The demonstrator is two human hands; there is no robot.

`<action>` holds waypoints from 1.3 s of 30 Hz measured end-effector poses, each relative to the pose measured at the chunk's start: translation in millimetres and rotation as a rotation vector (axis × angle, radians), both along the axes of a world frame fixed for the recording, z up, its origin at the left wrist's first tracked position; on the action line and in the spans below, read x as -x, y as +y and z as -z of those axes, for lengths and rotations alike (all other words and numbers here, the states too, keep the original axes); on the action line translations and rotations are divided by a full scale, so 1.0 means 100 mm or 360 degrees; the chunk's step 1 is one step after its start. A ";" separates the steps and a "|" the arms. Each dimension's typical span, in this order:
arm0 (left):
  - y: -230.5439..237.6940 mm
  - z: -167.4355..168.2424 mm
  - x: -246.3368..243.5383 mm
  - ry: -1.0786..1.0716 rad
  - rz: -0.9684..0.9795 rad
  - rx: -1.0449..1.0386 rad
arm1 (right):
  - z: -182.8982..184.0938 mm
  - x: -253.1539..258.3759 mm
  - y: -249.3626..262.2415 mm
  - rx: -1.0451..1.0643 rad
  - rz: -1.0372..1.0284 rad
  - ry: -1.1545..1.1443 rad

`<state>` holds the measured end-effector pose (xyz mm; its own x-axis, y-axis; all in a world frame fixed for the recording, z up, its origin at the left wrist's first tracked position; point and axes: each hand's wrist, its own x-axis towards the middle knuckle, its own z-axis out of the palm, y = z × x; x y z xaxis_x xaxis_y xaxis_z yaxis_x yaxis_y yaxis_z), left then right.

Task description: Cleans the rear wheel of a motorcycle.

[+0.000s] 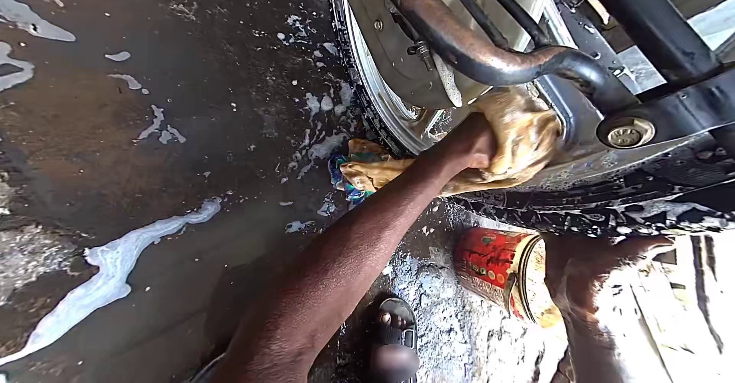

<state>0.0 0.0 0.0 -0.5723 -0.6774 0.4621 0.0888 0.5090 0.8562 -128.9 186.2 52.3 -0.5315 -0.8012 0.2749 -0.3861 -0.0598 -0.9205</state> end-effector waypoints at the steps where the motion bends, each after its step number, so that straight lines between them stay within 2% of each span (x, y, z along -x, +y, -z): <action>1: 0.03 -0.11 -0.02 0.0021 0.0003 -0.0054 | -0.03 -0.01 0.01 0.0022 0.0028 0.0087; 3: 0.11 -0.10 0.00 -0.0020 0.0082 -0.0230 | 0.00 0.08 0.03 0.0147 0.0060 0.0115; 7: 0.12 0.28 0.05 -0.0090 0.0186 -0.0127 | -0.07 0.04 0.04 0.0067 -0.0002 0.0122; 10: 0.15 0.01 -0.17 -0.0037 0.0090 -0.0180 | 0.00 0.06 0.10 0.0076 -0.0392 0.0071; 12: 0.14 -0.04 -0.06 0.0000 0.0098 -0.0186 | 0.00 0.07 0.08 0.0048 -0.0163 0.0038; 13: 0.10 0.06 0.01 -0.0045 0.0130 -0.0117 | 0.02 0.12 0.06 0.0066 -0.0046 0.0016; 15: -0.09 0.44 0.12 -0.0354 0.0214 0.0080 | 0.03 0.19 0.06 0.0072 0.0070 0.0056; 17: -0.26 0.72 0.05 -0.0688 0.0224 0.0202 | 0.00 0.14 0.06 0.0019 0.0023 0.0090; 19: -0.20 0.58 -0.04 -0.0612 0.0158 0.0181 | -0.02 0.02 0.03 0.0025 -0.0137 0.0019; 21: 0.00 0.23 0.02 -0.0203 0.0058 0.0101 | 0.03 0.04 0.05 0.0143 -0.0305 0.0050; 22: 0.07 0.06 0.02 0.0007 0.0048 0.0105 | 0.04 0.10 0.07 0.0159 -0.0273 0.0074; 23: 0.10 -0.02 0.00 0.0049 0.0071 0.0115 | 0.07 0.19 0.08 0.0200 -0.0209 0.0098; 25: -0.04 0.13 -0.07 -0.0382 0.0178 0.0145 | -0.02 0.16 0.01 0.0202 0.0013 0.0090; 27: -0.26 0.54 -0.17 -0.0809 0.0181 0.0290 | -0.08 0.17 0.03 0.0138 0.0043 0.0070; 28: -0.33 0.67 -0.24 -0.0826 0.0115 0.0340 | -0.08 0.22 0.07 0.0132 0.0003 0.0073; 29: -0.32 0.63 -0.29 -0.0777 0.0063 0.0326 | -0.09 0.22 0.06 0.0131 0.0006 0.0084; 31: -0.10 0.24 -0.26 -0.0489 0.0018 0.0210 | -0.23 -0.05 -0.04 0.0094 0.0158 0.0164; 32: 0.04 0.03 -0.19 -0.0234 -0.0001 0.0196 | -0.33 -0.25 -0.11 0.0082 0.0249 0.0253; 34: 0.20 -0.22 -0.06 0.0221 -0.0025 0.0202 | -0.41 -0.22 -0.13 0.0153 0.0286 0.0406; 35: 0.20 -0.22 -0.05 0.0207 0.0008 0.0197 | -0.45 -0.08 -0.11 0.0165 0.0266 0.0440; 37: 0.07 0.08 -0.07 -0.0135 0.0118 0.0155 | -0.52 0.29 -0.07 0.0174 0.0191 0.0350; 39: -0.09 0.33 -0.22 -0.0458 0.0183 -0.0028 | -0.49 0.44 -0.03 0.0225 0.0221 0.0330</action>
